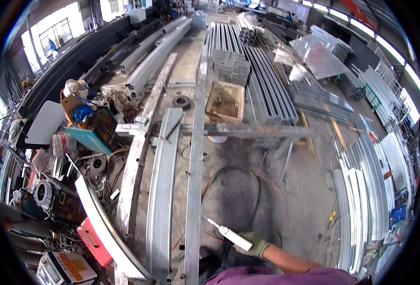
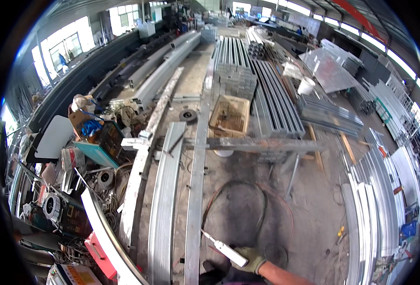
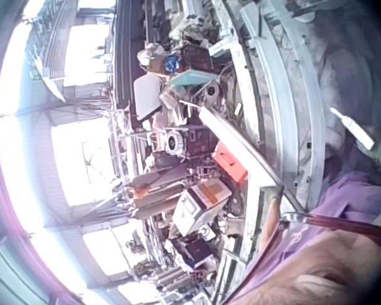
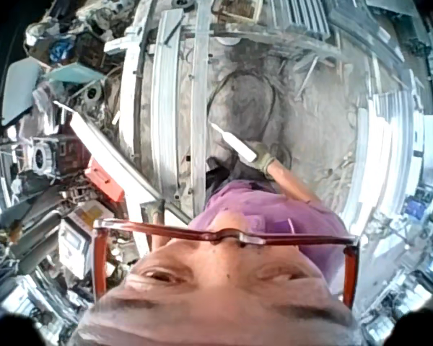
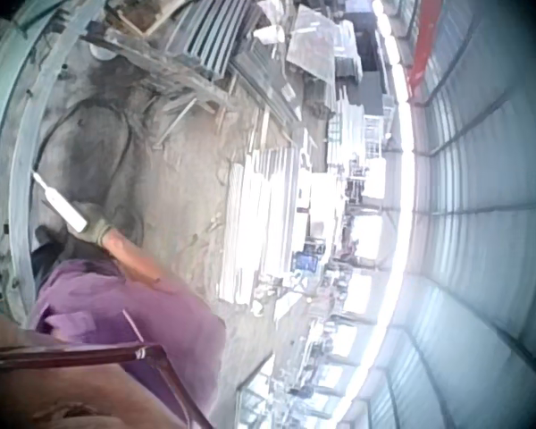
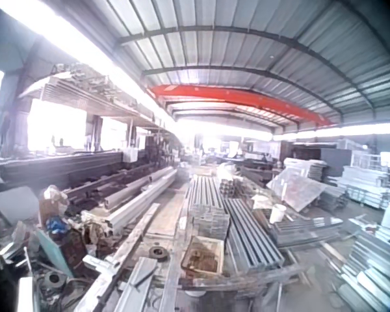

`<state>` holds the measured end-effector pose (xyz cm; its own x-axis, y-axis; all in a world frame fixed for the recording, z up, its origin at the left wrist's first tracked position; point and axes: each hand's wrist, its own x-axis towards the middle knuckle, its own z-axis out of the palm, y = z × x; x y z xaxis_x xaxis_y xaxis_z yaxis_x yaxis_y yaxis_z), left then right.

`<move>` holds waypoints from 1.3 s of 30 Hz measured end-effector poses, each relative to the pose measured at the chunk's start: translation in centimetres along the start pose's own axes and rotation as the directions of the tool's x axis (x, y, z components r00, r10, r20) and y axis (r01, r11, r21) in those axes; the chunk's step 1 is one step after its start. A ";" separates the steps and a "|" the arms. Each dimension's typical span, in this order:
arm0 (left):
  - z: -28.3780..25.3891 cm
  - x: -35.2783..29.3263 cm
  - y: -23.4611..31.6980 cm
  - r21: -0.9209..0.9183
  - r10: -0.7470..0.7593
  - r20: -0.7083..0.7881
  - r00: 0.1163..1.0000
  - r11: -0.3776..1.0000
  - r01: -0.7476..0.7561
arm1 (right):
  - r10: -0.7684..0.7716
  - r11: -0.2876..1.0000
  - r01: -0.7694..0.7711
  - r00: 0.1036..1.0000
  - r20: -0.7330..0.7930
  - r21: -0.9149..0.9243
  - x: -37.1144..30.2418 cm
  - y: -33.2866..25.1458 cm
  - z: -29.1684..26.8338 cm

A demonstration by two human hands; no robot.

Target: The person welds seams on rectangular aluminum frames using a handheld welding torch. They reposition the frames on a workbench and weld multiple joints, then move to a different area to weld additional frames on the floor.

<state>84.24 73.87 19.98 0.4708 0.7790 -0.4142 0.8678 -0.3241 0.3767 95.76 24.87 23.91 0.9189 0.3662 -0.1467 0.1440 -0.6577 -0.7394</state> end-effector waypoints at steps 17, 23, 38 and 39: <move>-4.5 -9.9 2.1 -0.369 0.262 0.389 0.883 0.923 -0.111 | -0.205 0.977 0.205 0.979 0.008 -0.059 5.8 -7.8 -5.2; -1.0 -10.2 -1.8 -0.428 0.507 0.382 0.772 0.838 -0.339 | -0.536 0.826 0.504 0.841 0.076 0.254 14.3 -17.2 -9.2; 1.0 -14.0 3.2 -0.149 0.330 0.421 0.845 0.944 -0.294 | -0.268 -0.215 -0.909 0.406 0.874 0.356 19.6 -26.9 -2.9; 1.5 -14.4 3.4 -0.130 0.323 0.426 0.845 0.946 -0.296 | -0.204 -0.231 -0.900 0.415 0.887 0.368 20.0 -26.4 -3.5</move>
<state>80.69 60.77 26.02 0.7462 0.3245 -0.5813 0.6607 -0.4676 0.5871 111.58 47.22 42.76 0.0264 0.8700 -0.4923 -0.9960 0.0647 0.0610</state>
